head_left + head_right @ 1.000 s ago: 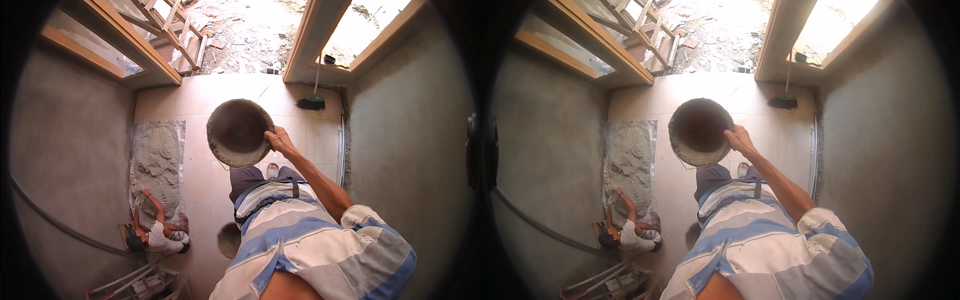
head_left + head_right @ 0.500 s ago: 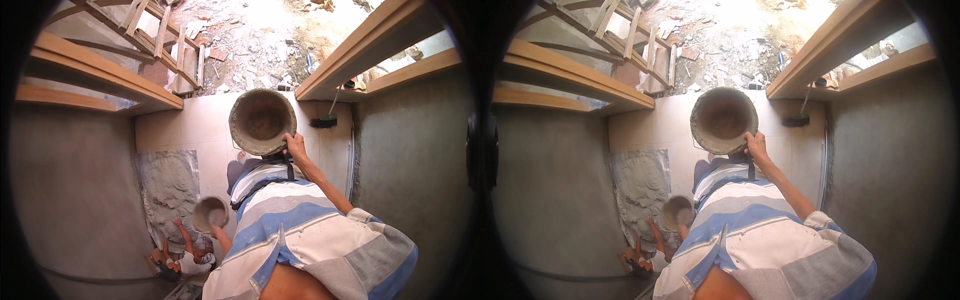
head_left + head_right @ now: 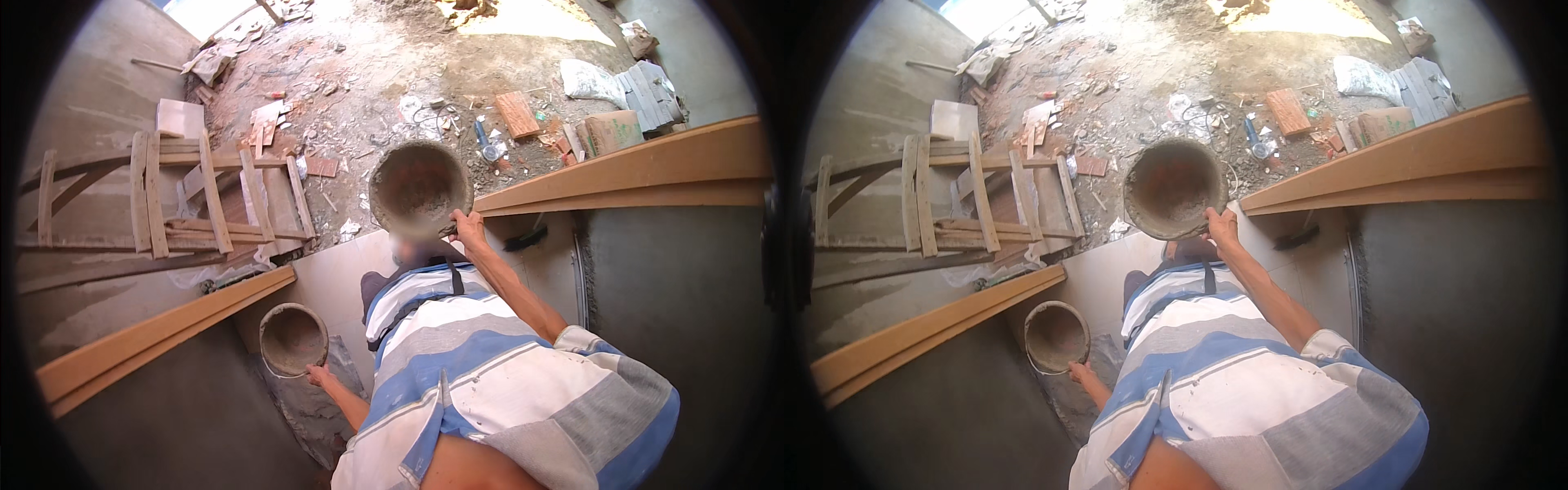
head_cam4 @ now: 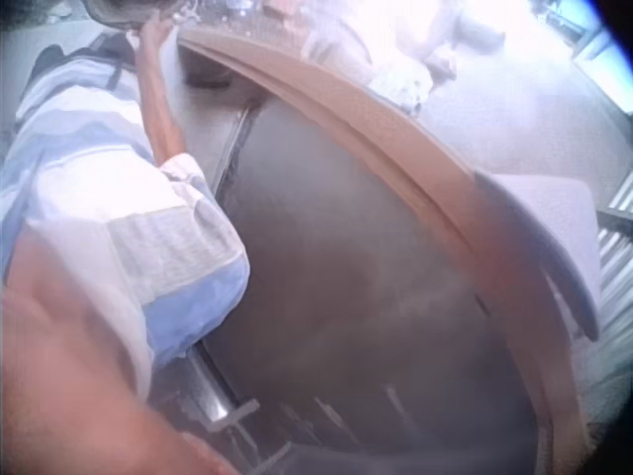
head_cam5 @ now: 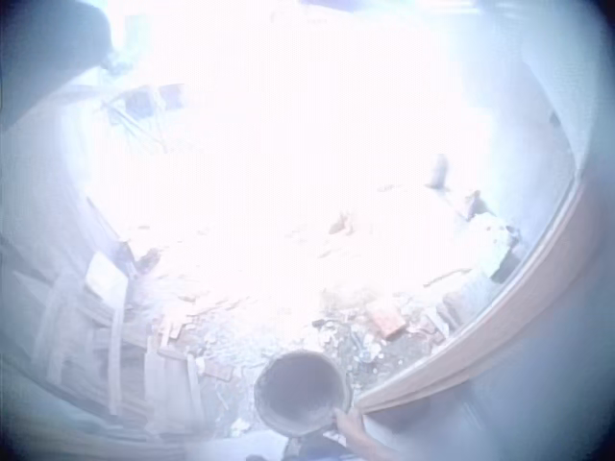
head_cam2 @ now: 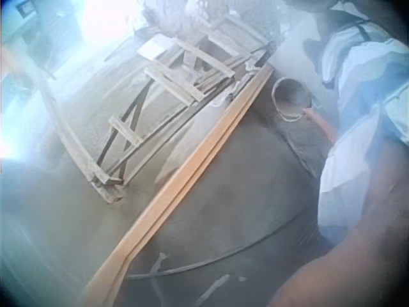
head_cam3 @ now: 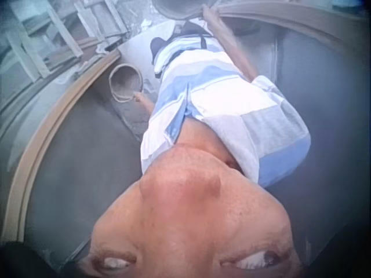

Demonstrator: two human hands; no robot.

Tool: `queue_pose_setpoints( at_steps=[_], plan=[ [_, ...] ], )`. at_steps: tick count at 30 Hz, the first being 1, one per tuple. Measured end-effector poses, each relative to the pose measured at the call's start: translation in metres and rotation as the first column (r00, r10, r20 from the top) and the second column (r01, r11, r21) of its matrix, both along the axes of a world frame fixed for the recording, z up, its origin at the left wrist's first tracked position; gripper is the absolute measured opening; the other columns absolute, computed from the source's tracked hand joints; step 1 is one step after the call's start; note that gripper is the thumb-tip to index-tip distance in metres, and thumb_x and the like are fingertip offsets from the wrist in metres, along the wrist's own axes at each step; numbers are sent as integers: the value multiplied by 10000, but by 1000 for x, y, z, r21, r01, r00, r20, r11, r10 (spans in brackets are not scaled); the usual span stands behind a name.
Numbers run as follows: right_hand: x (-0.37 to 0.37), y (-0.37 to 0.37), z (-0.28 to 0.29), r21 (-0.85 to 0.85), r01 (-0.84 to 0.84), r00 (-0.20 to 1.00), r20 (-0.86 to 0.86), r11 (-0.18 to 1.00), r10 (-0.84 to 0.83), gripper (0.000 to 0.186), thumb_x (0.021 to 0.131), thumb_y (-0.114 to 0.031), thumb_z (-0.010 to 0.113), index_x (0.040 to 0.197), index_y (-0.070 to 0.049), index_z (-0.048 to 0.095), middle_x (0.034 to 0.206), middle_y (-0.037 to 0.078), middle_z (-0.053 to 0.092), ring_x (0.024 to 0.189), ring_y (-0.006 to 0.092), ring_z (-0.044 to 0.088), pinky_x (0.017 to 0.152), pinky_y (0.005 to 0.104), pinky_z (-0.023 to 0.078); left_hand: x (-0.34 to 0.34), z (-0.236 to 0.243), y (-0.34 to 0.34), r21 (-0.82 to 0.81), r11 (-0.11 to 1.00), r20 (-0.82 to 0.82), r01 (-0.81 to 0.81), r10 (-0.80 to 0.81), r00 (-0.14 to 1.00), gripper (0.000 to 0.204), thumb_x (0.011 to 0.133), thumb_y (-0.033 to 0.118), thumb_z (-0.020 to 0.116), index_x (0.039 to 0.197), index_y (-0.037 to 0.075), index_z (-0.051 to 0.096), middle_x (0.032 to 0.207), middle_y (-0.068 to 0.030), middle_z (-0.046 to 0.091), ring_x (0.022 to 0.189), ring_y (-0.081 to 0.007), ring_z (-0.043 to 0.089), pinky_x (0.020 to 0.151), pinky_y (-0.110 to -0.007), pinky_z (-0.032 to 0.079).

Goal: The person uses a power tool to cut a piece of tile, carries the tile through a building under renovation, and then uses a shovel to fill buckets with mortar.

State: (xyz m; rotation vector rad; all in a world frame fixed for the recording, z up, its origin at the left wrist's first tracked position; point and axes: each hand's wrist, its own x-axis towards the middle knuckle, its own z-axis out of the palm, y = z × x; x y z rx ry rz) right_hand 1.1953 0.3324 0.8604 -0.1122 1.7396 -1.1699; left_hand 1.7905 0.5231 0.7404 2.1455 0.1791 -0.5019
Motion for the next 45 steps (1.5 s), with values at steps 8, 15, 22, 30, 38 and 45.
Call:
queue_pose_setpoints(
  at_steps=[8,15,22,30,38,45],
  plan=[
    [-160,-175,25,-207,365,930,32,908,-367,260,902,-210,739,963,-5,591,876,104,637,683,203,622,482,332,488,-210,-30,-205,164,966,-359,201,-131,924,661,993,216,675,1411,-188,360,1458,-338,440,1166,-491,626,862,-606,682],
    [-287,-298,-96,-108,756,653,186,645,-734,220,895,-176,700,988,-14,585,903,111,632,708,229,612,498,346,480,-292,-75,-467,321,839,-384,439,-308,870,629,998,209,672,1421,-166,397,1439,-332,492,1156,-464,651,818,-584,687],
    [-382,-330,-255,153,970,206,-114,188,-972,278,930,-206,644,1130,-35,555,1017,170,606,729,283,591,527,361,530,-400,-101,-825,379,759,-323,530,-428,844,599,1004,203,669,1432,-145,435,1421,-327,543,1146,-437,676,774,-562,692],
    [-350,-396,-155,434,899,65,-9,54,-998,333,1039,-313,468,1191,-21,521,1100,138,576,974,262,599,674,401,560,-573,5,-1302,177,452,400,874,-845,356,645,1001,247,665,1447,-159,436,1436,-352,533,1269,-458,591,1131,-515,437],
    [-550,-501,-200,309,922,-232,-45,-234,-972,276,1084,-136,463,1270,44,559,1229,180,595,1018,239,663,812,330,582,-879,-12,-1446,-345,608,92,715,-737,670,613,979,258,654,1424,-126,480,1375,-303,582,1143,-441,684,793,-566,665],
    [-842,-565,-230,300,911,-344,167,-284,-924,385,919,-229,675,1272,-94,599,1160,136,650,780,308,626,538,319,537,-1089,-44,-1361,26,825,-448,564,-495,745,502,1073,349,565,1385,-44,561,1419,-199,618,1170,-412,689,901,-587,659]
  ],
)
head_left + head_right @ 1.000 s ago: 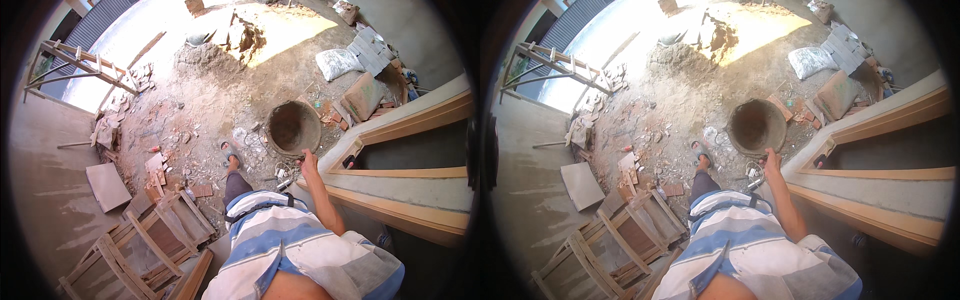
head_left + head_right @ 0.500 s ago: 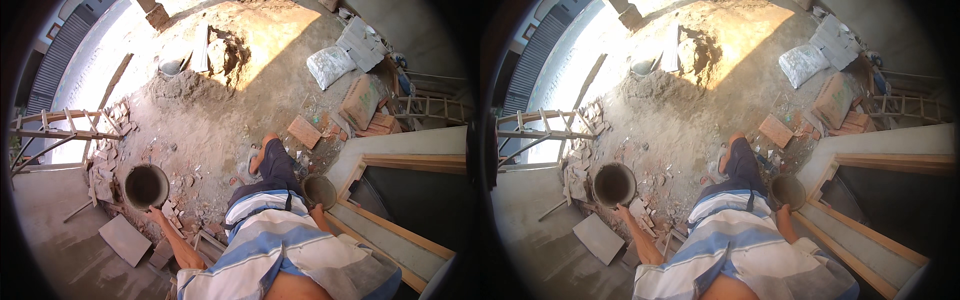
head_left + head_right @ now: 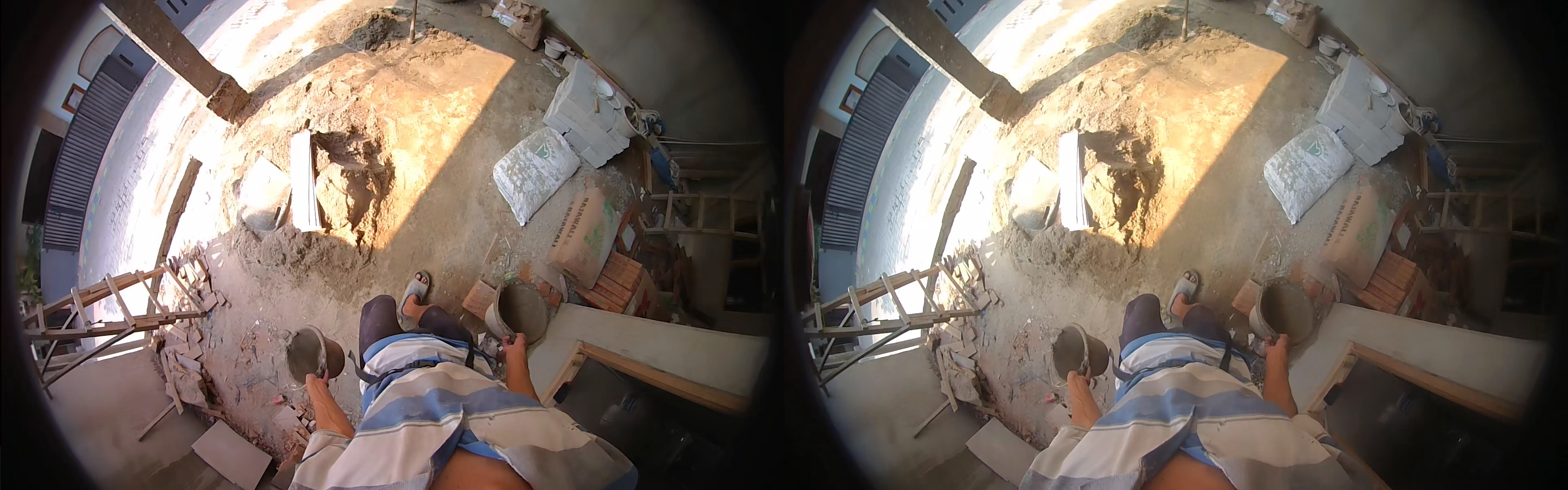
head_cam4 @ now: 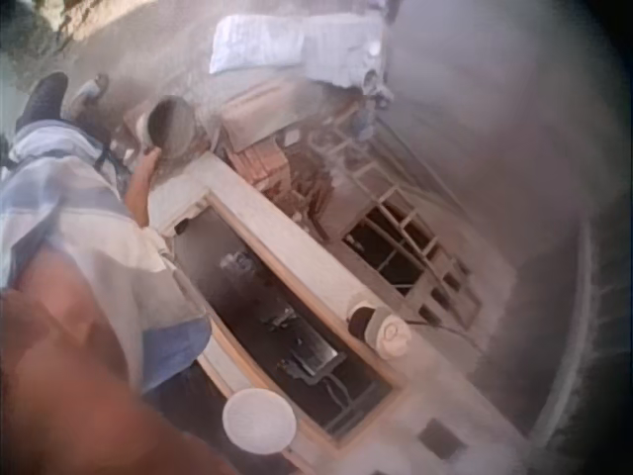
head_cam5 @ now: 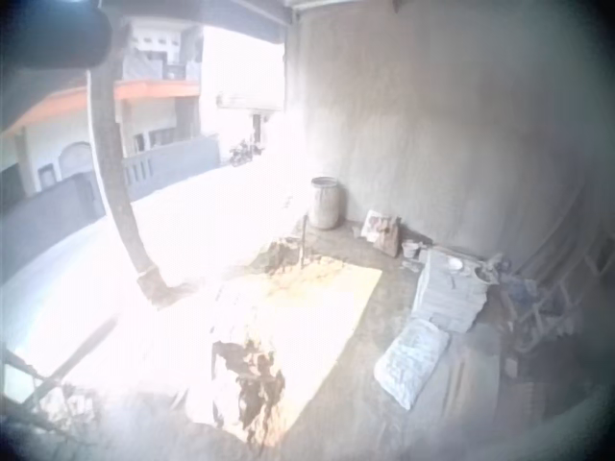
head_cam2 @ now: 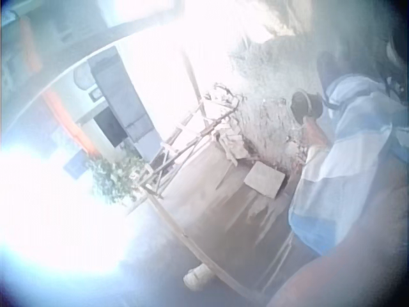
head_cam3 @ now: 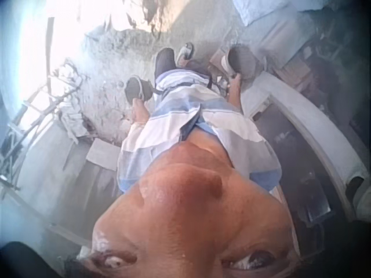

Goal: The person uses a power tool to cut a piece of tile, carries the tile through a building under renovation, and then uses a shovel to fill buckets with mortar.

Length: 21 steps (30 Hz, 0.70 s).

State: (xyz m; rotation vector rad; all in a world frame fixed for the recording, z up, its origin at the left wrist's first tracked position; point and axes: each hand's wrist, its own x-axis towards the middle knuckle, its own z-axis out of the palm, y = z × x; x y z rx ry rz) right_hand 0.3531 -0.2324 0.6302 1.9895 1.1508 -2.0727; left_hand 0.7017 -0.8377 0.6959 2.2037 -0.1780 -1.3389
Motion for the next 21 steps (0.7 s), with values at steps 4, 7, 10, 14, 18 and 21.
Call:
queue_pose_setpoints(
  at_steps=[4,7,10,14,18,21],
  plan=[
    [-165,-30,16,-95,-43,959,-282,995,15,296,913,-202,693,1160,-52,628,1024,142,695,760,318,663,520,306,521,-80,28,63,366,507,181,780,-861,475,479,1025,401,631,1285,-2,636,1306,-179,667,1129,-383,712,889,-542,645],
    [-266,-71,18,-74,-18,936,-353,997,-9,300,921,-180,688,1175,-29,637,1012,146,724,815,328,706,515,305,506,-145,40,63,553,25,164,833,-983,-80,466,989,440,680,1210,30,693,1221,-165,705,1099,-362,730,879,-508,635],
    [-346,-134,45,-43,55,972,-226,998,-63,307,927,-152,685,1198,-12,646,1056,151,739,878,327,724,513,327,499,-221,37,27,630,-114,148,768,-953,-263,456,953,479,730,1135,62,750,1137,-150,742,1069,-341,747,870,-474,625],
    [-406,-160,68,63,229,973,7,971,-229,296,933,-125,682,1200,-1,647,1085,157,737,915,316,716,550,353,509,-362,10,-42,683,-268,188,679,-834,-518,447,906,531,796,1036,104,825,1024,-130,792,1029,-312,771,857,-429,611],
    [-426,-170,92,83,123,990,61,989,-128,303,935,-123,682,1208,2,639,1086,156,727,928,311,707,583,364,520,-520,-19,-134,552,-191,389,812,-802,-453,357,752,209,932,981,-2,757,982,-236,760,941,-442,759,799,-500,601],
    [-463,-165,103,79,120,989,74,990,-126,308,937,-122,681,1214,5,634,1087,156,719,938,308,700,608,372,528,-694,-12,-199,-72,925,218,374,-352,910,457,968,310,745,1155,-97,655,1083,-243,728,924,-386,760,720,-476,632]
  ],
)
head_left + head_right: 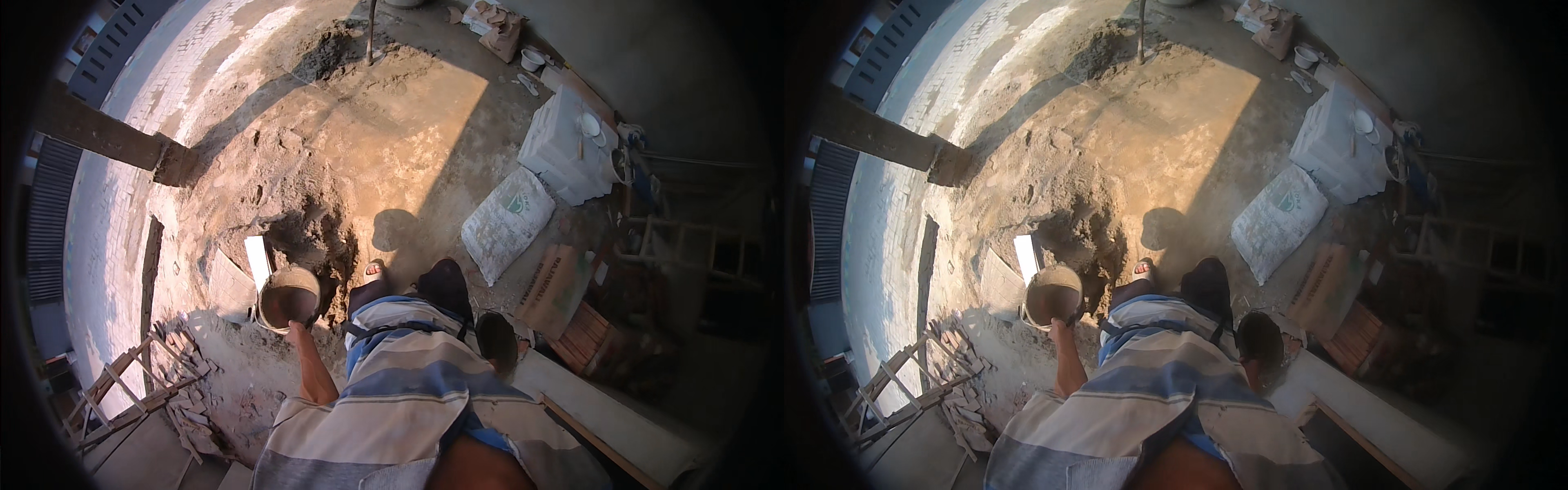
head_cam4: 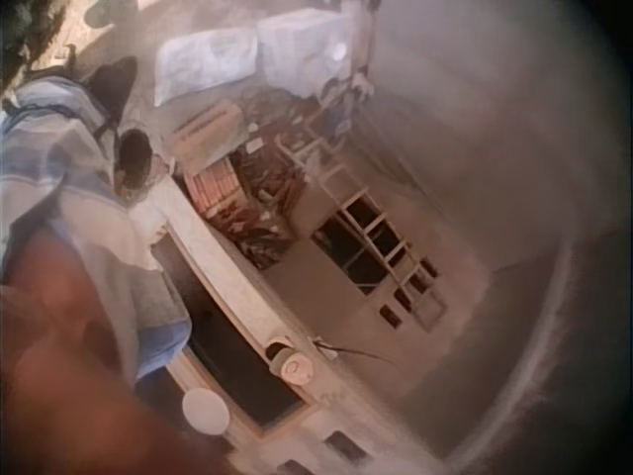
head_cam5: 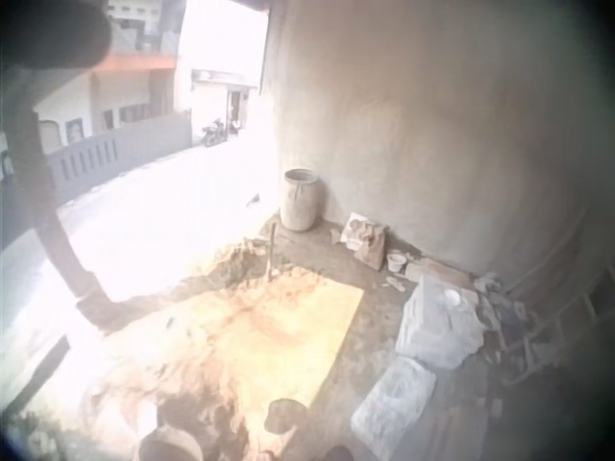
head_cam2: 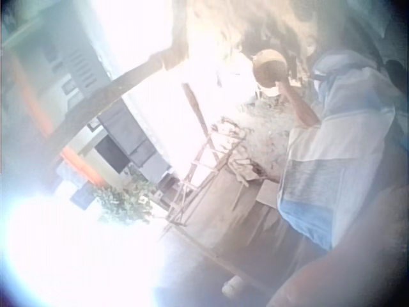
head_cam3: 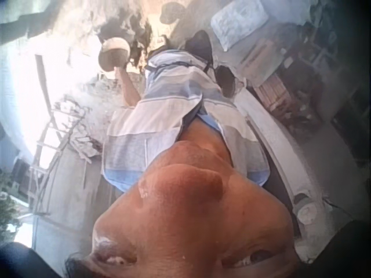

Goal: The person uses a power tool to cut a piece of tile, carries the tile through a building under renovation, and then uses a shovel to fill buckets with mortar.

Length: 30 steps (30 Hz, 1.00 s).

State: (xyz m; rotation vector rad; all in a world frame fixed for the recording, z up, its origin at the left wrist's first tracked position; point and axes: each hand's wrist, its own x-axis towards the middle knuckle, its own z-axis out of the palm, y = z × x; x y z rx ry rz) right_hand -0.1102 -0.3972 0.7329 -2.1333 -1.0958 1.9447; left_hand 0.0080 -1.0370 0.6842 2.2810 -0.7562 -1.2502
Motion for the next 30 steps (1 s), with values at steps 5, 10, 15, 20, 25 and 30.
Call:
queue_pose_setpoints(
  at_steps=[5,10,15,20,25,30],
  plan=[
    [-119,20,-13,-33,-27,999,-47,999,25,317,939,-119,681,1223,10,625,1089,154,706,954,302,688,650,386,542,-199,-2,-79,-120,892,26,436,-437,899,580,975,363,759,1134,-156,554,1107,-271,644,933,-371,680,744,-492,674],
    [-255,61,-45,-44,-91,994,-67,995,87,326,942,-117,681,1233,15,616,1090,153,693,970,297,676,691,399,556,-368,-24,-56,-167,959,-192,228,-258,947,670,996,461,707,1137,-184,594,1093,-255,679,925,-374,708,714,-496,659],
    [-362,144,-79,171,-782,603,-35,599,797,335,944,-115,680,1242,20,607,1092,152,680,986,291,664,733,413,570,-490,-30,85,-151,975,-496,163,-217,841,646,1012,450,670,1129,-181,597,1026,-210,675,924,-394,726,700,-510,653],
    [-637,87,-44,-30,81,979,-188,996,-85,255,913,-81,674,1165,-57,640,998,128,715,748,270,650,637,366,539,-485,-10,162,172,329,272,929,-922,276,503,762,307,924,950,-54,629,906,-212,680,831,-384,684,778,-507,579],
    [-854,114,-28,42,-86,946,-311,995,94,318,908,-114,660,1221,-72,621,1016,115,723,751,285,669,558,325,519,-569,8,221,514,76,109,854,-994,24,236,877,158,657,961,-41,751,1008,-291,735,1006,-482,688,940,-520,533],
    [-1027,97,-29,-6,-239,867,-451,971,210,378,908,-133,655,1274,-66,591,1114,131,714,894,335,724,554,320,509,-694,-30,206,486,281,264,827,-950,167,282,810,173,809,986,-41,756,963,-281,745,1025,-499,705,882,-550,545]
  ],
)
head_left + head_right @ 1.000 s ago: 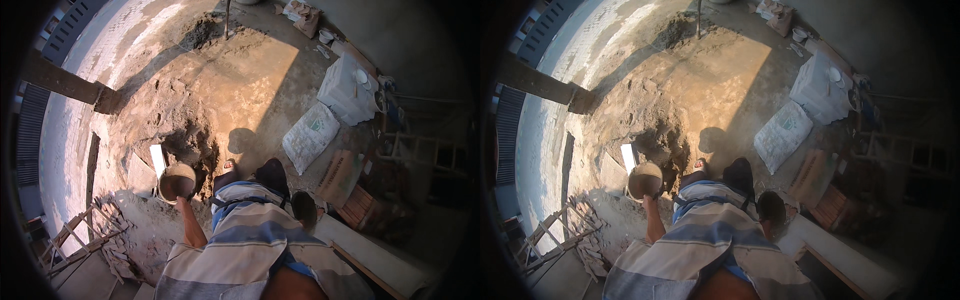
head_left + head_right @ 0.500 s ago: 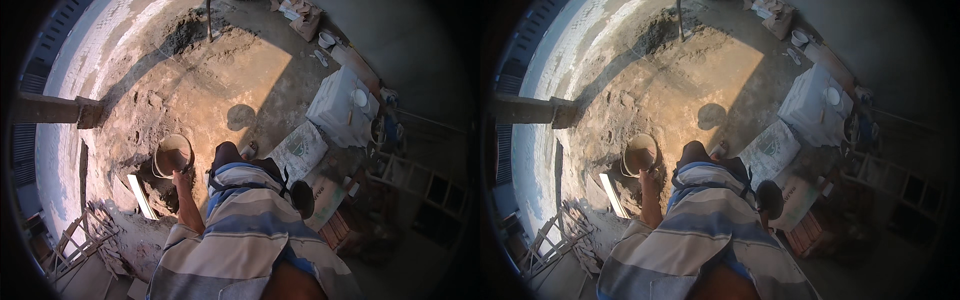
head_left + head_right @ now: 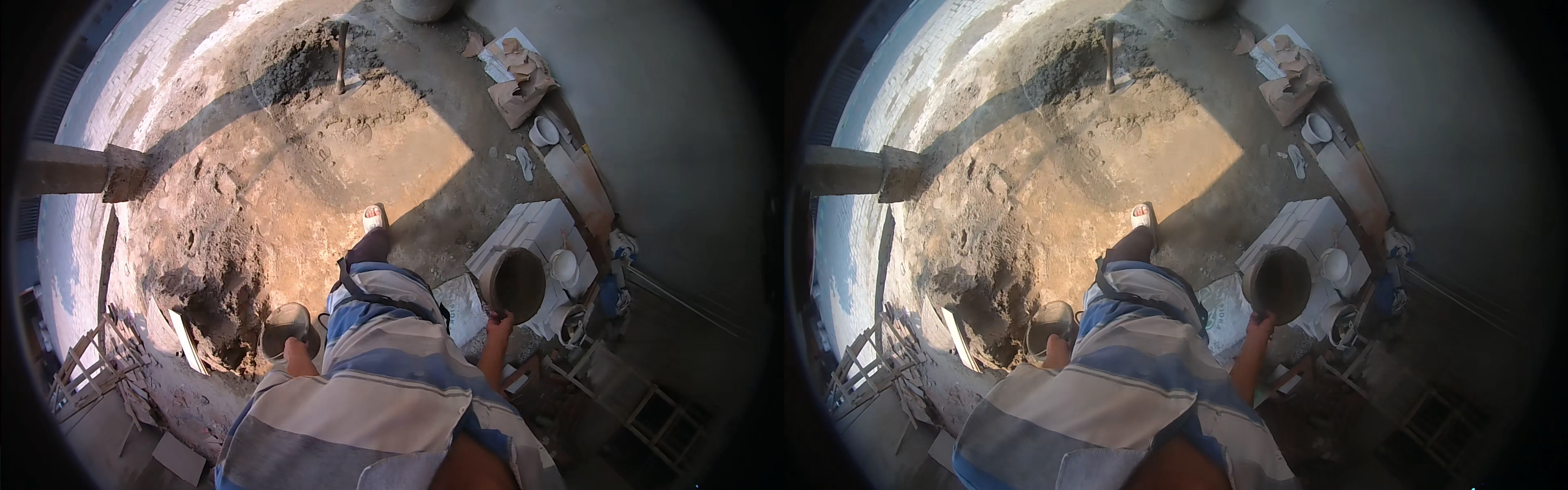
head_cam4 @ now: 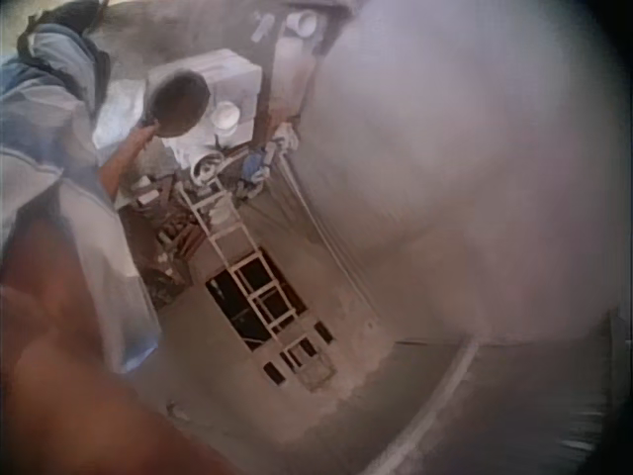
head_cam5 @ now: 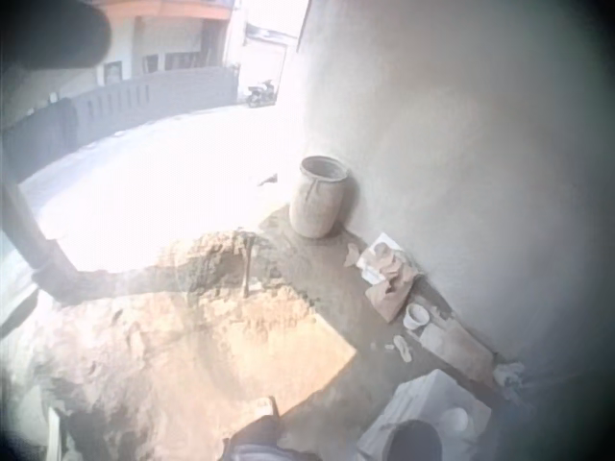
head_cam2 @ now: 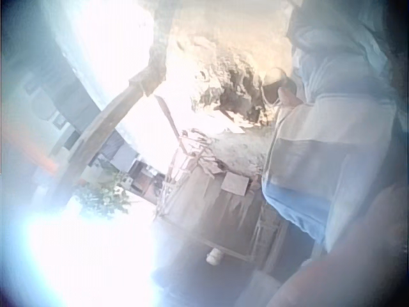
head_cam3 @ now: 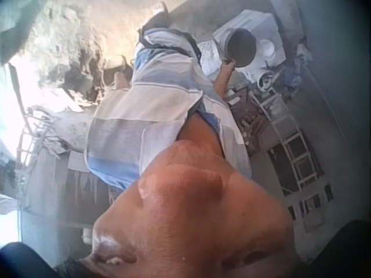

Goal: The person uses a power tool to cut a piece of tile, carries the tile through a building under renovation, and then uses a shovel to fill buckets with mortar.

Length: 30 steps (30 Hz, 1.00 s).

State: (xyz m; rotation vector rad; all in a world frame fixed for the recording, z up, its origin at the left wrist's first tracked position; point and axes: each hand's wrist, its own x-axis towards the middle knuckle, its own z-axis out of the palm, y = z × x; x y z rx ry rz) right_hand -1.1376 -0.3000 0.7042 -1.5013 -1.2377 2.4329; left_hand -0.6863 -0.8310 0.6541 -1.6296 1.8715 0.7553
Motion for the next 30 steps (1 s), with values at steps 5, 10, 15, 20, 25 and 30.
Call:
queue_pose_setpoints(
  at_steps=[5,10,15,20,25,30],
  plan=[
    [-137,9,54,154,-16,998,69,988,6,517,885,-142,644,1380,-47,524,1243,143,671,941,394,729,537,327,495,-179,-6,-48,-273,956,108,102,-75,991,531,807,386,916,1091,-24,732,1029,-173,750,949,-340,752,822,-447,617],
    [-339,11,57,173,-255,967,58,951,248,458,878,-128,638,1322,-40,568,1142,136,708,915,362,737,526,329,484,-356,-43,-143,654,134,-610,-744,675,-415,526,1082,326,463,1469,-30,441,1527,-214,457,1340,-407,544,1099,-628,554],
    [-562,-32,48,304,-463,886,121,833,448,313,868,-136,684,1161,-38,632,991,101,708,749,270,665,512,331,472,-494,-22,-112,725,241,-633,-645,601,-487,487,1106,336,459,1426,-30,465,1462,-215,507,1316,-389,563,1040,-518,561],
    [-743,-161,19,184,-762,646,166,621,745,247,868,-144,731,1080,-82,621,981,86,678,740,221,633,525,345,469,-580,-41,-27,685,-180,-554,-706,501,-665,423,1080,295,439,1337,-32,518,1330,-230,582,1139,-397,652,925,-542,660],
    [-799,-302,35,270,-915,366,244,299,898,265,872,-159,739,1089,-73,613,964,60,624,698,198,580,522,332,455,-629,-52,106,657,-557,-358,-508,362,-861,412,1028,164,446,1370,-55,515,1297,-252,638,1054,-454,720,871,-568,691],
    [-823,-442,21,304,-950,6,262,-77,965,245,878,-186,739,1036,-60,602,889,62,596,663,162,551,500,321,448,-680,-92,172,499,-824,-268,-269,148,-952,439,1052,210,496,1464,67,547,1474,-171,576,1298,-384,620,942,-584,646]
  ],
)
